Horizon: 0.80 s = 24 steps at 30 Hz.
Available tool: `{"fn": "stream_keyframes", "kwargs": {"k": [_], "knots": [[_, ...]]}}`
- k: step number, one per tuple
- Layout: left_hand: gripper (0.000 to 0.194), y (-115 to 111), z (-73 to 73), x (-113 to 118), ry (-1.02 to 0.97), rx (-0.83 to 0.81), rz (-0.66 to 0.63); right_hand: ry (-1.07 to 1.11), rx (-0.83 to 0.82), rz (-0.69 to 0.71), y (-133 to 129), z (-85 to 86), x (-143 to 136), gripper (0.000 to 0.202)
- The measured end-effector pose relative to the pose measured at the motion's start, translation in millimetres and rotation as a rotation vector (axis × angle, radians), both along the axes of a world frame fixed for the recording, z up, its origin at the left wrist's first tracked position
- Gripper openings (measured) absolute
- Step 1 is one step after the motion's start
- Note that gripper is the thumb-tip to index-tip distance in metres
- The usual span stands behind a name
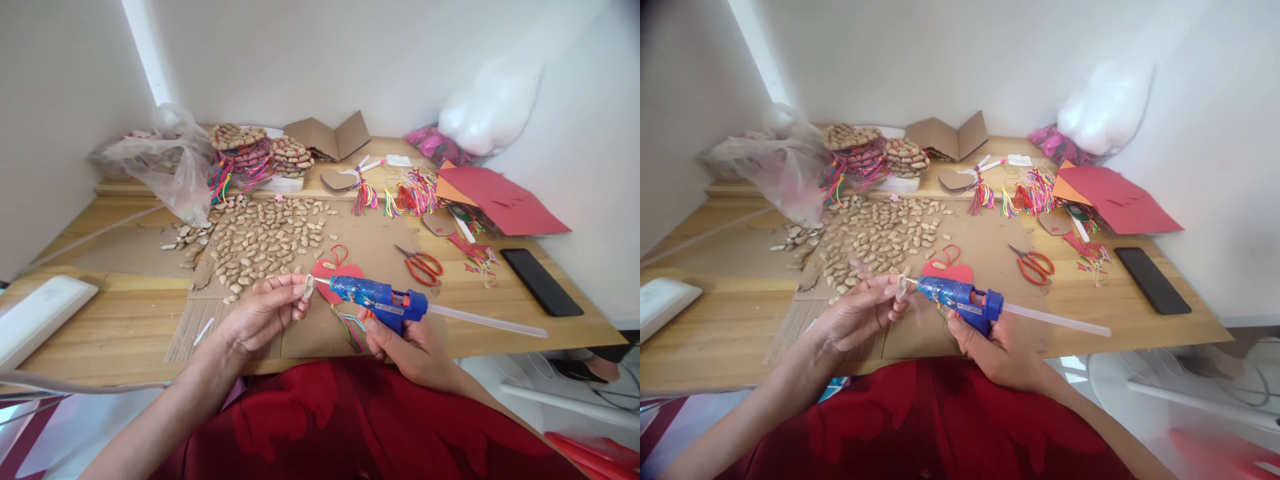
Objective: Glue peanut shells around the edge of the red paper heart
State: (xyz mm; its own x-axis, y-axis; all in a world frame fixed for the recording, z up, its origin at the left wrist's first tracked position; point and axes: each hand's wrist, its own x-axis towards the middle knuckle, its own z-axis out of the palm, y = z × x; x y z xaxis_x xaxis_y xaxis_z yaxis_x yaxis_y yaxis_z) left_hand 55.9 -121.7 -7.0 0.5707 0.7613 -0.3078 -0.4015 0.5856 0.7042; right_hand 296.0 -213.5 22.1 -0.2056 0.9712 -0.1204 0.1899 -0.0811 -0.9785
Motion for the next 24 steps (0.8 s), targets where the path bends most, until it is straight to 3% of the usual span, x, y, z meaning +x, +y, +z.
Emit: {"fn": "stream_keyframes", "kwargs": {"k": [6,13,19,24], "knots": [[0.029,-0.8,-0.6,-0.9,-0.001,0.023,-0.024,-0.019,-0.033,-0.028,-0.8,-0.4,0.8,0.035],[0.029,-1.2,1.6,0.1,-0.009,-0.005,0.006,-0.067,-0.023,0.033,1.0,1.9,2.7,0.039],[0.030,-1.6,-0.1,-0.8,-0.004,-0.014,-0.006,-0.010,-0.029,-0.058,0.5,-0.1,-0.8,0.037],[0.028,-1.6,0.0,-0.8,-0.014,-0.013,-0.005,-0.005,-0.029,-0.042,0.2,-1.6,-0.3,0.033]]}}
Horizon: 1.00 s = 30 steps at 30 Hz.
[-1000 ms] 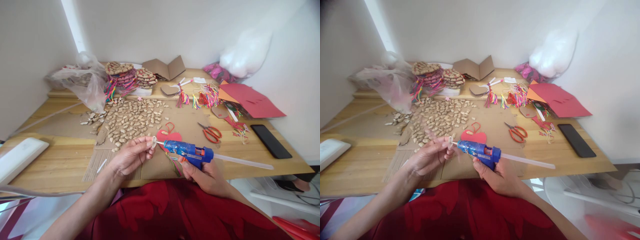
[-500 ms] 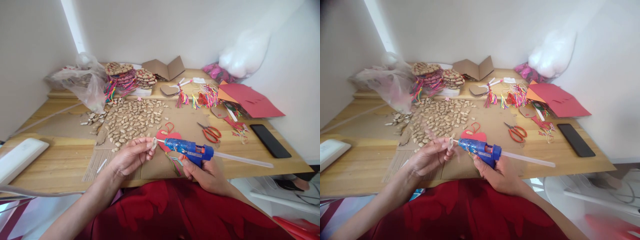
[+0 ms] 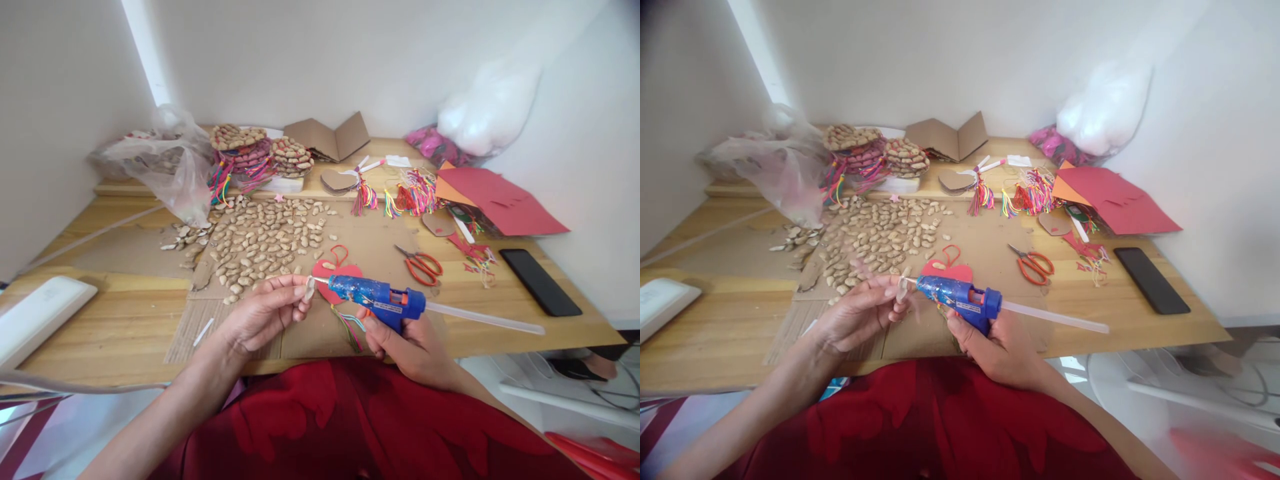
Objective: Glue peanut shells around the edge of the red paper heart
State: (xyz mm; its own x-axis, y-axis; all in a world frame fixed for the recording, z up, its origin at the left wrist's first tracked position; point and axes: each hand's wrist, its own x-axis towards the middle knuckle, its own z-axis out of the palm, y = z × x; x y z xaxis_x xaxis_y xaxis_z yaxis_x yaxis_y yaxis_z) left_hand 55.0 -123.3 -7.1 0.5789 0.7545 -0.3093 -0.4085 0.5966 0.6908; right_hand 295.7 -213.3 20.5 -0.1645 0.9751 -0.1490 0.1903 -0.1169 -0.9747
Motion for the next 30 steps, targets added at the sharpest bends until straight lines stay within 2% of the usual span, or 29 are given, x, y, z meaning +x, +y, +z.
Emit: {"fn": "stream_keyframes", "kwargs": {"k": [4,8,15,30], "knots": [[0.028,0.4,-1.0,0.2,-0.005,0.018,-0.022,-0.012,0.004,0.031,1.1,1.5,0.8,0.032],[0.028,0.7,-2.7,-0.2,0.000,0.045,-0.035,-0.024,0.022,0.048,0.7,0.4,2.3,0.040],[0.031,0.3,0.0,0.2,0.018,0.002,-0.018,-0.096,0.033,0.077,0.4,0.8,5.6,0.048],[0.032,2.2,-3.0,-1.3,0.038,0.001,-0.042,-0.069,0.032,0.067,-0.5,-4.1,5.2,0.046]]}}
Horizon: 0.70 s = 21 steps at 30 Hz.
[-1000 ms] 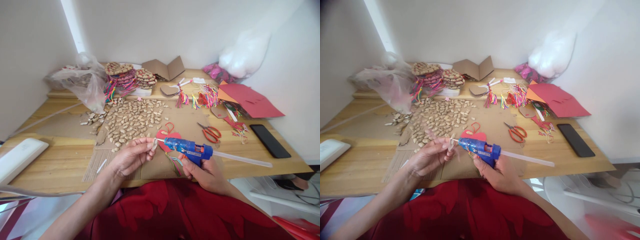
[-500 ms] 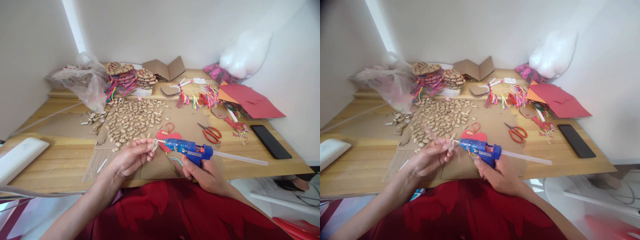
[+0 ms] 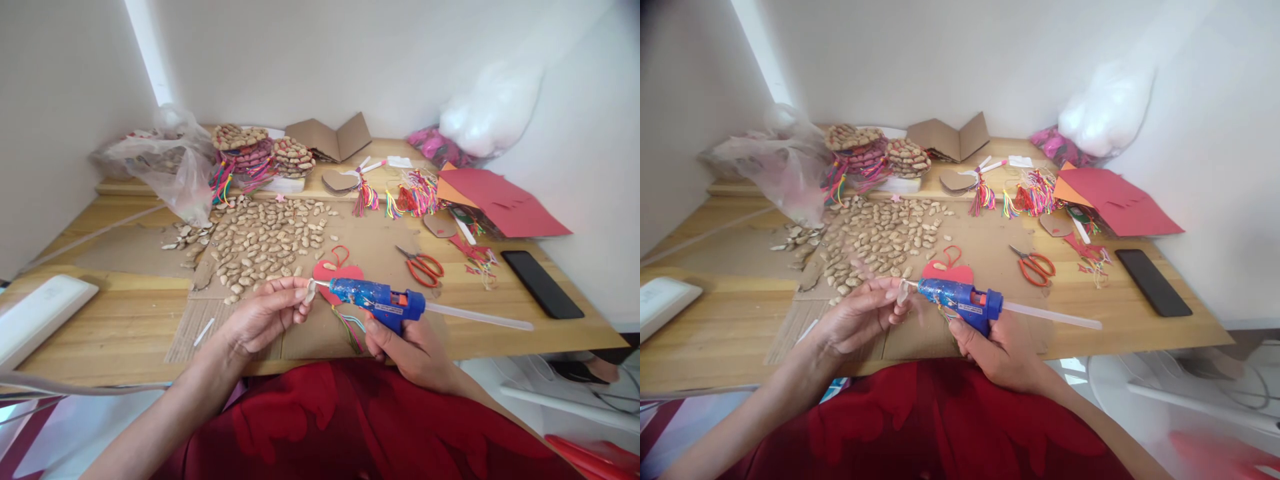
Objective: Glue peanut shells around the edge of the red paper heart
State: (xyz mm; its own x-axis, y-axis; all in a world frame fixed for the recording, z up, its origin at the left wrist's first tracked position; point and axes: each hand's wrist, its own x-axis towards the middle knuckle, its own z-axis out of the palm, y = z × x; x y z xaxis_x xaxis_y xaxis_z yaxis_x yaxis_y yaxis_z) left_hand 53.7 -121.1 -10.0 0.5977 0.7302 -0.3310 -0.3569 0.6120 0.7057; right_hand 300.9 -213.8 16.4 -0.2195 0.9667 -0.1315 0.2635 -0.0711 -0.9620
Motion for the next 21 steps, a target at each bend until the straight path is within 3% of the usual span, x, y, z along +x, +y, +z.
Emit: {"fn": "stream_keyframes", "kwargs": {"k": [12,21], "knots": [[0.034,1,0.0,1,0.015,-0.004,0.007,-0.018,-0.003,-0.001,1,3.4,0,0.050],[0.035,0,0.9,1,0.013,0.034,-0.027,0.031,-0.011,-0.011,0,-6.4,3,0.041]]}}
